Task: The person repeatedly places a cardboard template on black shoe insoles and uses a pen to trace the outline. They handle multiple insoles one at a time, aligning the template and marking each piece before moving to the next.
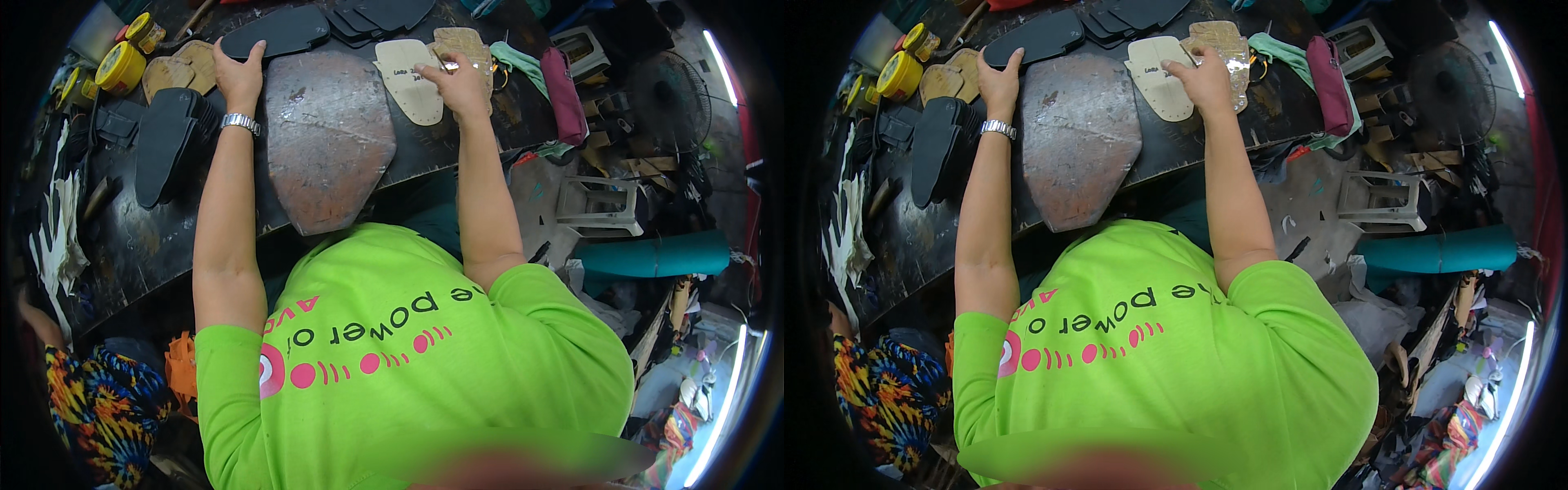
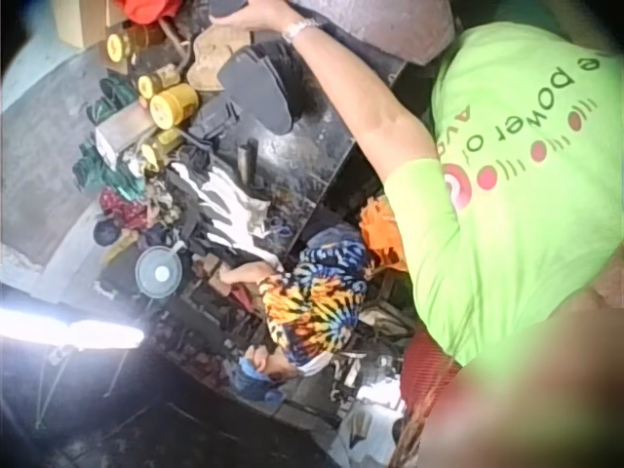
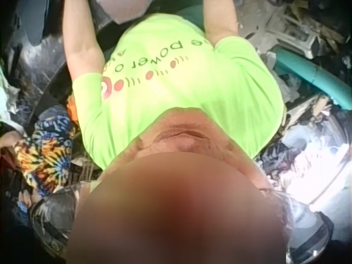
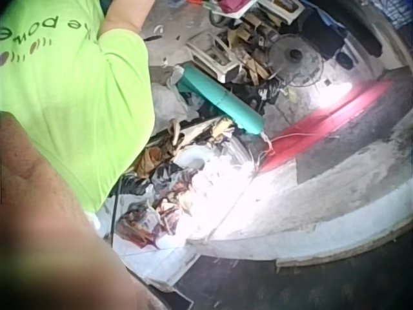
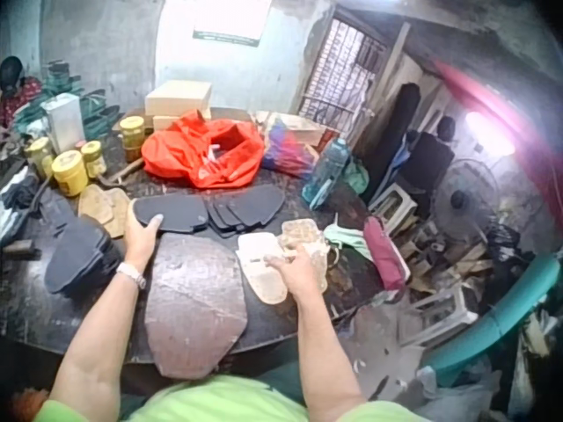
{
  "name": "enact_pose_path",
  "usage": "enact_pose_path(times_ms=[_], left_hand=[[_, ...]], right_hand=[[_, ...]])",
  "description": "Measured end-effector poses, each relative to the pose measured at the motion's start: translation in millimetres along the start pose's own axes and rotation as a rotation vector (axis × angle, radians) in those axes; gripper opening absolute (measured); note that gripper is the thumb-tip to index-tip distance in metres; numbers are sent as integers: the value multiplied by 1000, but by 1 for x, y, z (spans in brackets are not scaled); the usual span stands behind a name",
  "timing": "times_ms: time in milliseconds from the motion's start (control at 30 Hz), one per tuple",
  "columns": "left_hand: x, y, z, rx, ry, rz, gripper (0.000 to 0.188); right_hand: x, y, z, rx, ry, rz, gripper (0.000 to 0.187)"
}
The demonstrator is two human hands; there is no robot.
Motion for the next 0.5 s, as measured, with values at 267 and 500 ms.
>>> enact_pose_path(times_ms=[267,500], left_hand=[[1,-2,-1,7,-24,14,85],[0,0,-1,2,-59,34,84]], right_hand=[[0,29,4,733,-269,-266,35],[-17,9,-25,529,26,-178,22]])
Point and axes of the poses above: each hand's wrist, its own x-axis towards the middle knuckle, its own y-axis out of the back of the hand, z = x × y, the point moved 1 cm from there along x, towards the middle knuckle, and after that the axes turned 4 degrees about -x, right-handed, at the moved point
